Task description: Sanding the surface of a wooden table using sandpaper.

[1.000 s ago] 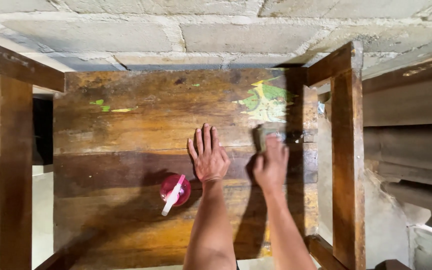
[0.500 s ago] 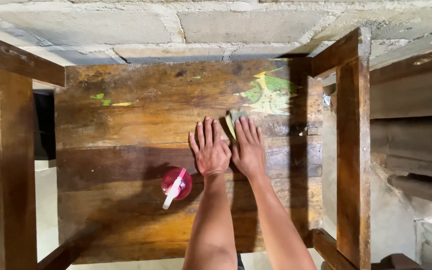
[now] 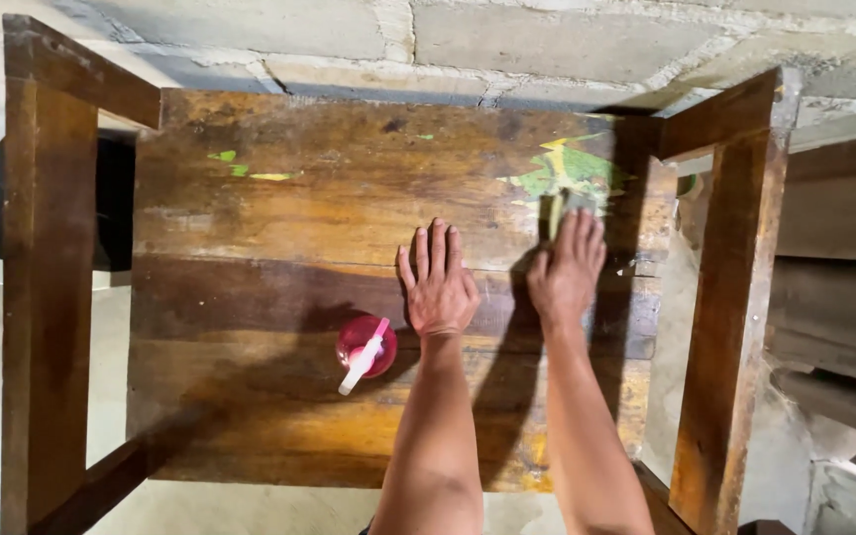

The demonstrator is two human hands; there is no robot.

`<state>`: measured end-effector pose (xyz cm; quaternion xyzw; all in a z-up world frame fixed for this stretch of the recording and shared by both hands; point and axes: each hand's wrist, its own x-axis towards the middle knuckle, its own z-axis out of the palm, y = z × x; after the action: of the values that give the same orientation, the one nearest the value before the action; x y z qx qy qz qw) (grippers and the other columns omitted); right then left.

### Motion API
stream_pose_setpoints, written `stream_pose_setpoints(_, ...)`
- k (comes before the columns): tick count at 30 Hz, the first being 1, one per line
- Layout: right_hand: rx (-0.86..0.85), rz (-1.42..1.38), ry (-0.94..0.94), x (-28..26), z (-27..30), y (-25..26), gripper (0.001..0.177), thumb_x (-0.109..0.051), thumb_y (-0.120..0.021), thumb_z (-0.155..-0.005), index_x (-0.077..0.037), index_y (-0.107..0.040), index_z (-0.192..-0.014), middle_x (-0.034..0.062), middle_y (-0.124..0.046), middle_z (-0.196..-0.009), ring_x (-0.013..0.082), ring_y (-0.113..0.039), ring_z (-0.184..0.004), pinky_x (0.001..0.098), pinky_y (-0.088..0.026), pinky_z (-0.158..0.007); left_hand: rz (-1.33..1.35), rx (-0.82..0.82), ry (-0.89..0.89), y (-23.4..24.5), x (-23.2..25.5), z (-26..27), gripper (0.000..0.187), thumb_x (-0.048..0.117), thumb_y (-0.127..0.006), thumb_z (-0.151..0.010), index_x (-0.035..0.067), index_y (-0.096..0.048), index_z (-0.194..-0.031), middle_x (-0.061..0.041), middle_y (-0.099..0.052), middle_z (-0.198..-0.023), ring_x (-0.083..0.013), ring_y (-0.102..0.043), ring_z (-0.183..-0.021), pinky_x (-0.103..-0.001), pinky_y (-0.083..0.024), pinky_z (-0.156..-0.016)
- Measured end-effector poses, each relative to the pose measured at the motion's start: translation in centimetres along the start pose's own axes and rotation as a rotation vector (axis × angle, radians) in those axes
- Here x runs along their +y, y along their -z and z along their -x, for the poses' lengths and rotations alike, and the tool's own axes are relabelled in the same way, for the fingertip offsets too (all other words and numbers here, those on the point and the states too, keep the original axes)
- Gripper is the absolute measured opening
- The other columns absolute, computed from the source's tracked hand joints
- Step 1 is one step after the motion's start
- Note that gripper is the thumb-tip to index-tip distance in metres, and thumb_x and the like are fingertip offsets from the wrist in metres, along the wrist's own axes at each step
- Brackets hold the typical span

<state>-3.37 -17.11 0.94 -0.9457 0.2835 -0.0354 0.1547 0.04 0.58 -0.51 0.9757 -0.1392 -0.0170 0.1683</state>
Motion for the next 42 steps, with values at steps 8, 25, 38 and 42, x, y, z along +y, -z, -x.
stream_pose_setpoints(8, -0.092, -0.103, 0.307, -3.3, 3.8, -0.3, 0.067, -0.013, -0.058, -0.092, -0.007, -0.043, -0.157, 0.0146, -0.037, -0.166, 0.0348, -0.027, -0.155, 0.0517, -0.017, -0.128, 0.003, -0.002, 0.007, 0.1, 0.1, 0.0, 0.061, 0.027, -0.055, -0.092, 0.015, -0.049, -0.152, -0.005, -0.034, -0.166, -0.0286, -0.028, -0.154, -0.058, -0.012, -0.125)
stream_pose_setpoints(25, 0.042, -0.131, 0.135, -0.6, 3.2, -0.1, 0.07, -0.004, -0.06, -0.088, 0.001, -0.044, -0.156, 0.0223, -0.038, -0.164, 0.0423, -0.028, -0.152, 0.0559, -0.019, -0.123, 0.001, 0.029, 0.03, 0.0, 0.0, 0.4, 0.061, 0.028, -0.055, -0.092, 0.016, -0.05, -0.151, -0.003, -0.038, -0.165, -0.0277, -0.03, -0.154, -0.056, -0.016, -0.126)
stream_pose_setpoints(38, -0.035, -0.152, 0.169, 3.8, 6.5, 2.0, 0.066, -0.009, -0.054, -0.091, -0.007, -0.046, -0.156, 0.0157, -0.042, -0.163, 0.0416, -0.031, -0.153, 0.0508, -0.024, -0.126, 0.017, 0.046, 0.008, 0.1, 0.2, 0.1, 0.061, 0.027, -0.055, -0.091, 0.015, -0.051, -0.151, -0.004, -0.039, -0.164, -0.0277, -0.031, -0.154, -0.057, -0.016, -0.126)
stream_pose_setpoints(42, -0.001, -0.152, 0.044, 3.6, 4.2, 1.4, 0.071, -0.008, -0.054, -0.087, -0.002, -0.042, -0.157, 0.0186, -0.037, -0.165, 0.0445, -0.026, -0.152, 0.0504, -0.022, -0.124, 0.004, 0.033, 0.02, 0.1, 0.2, 0.2, 0.061, 0.027, -0.054, -0.091, 0.016, -0.051, -0.151, -0.003, -0.039, -0.165, -0.0266, -0.03, -0.154, -0.056, -0.015, -0.126)
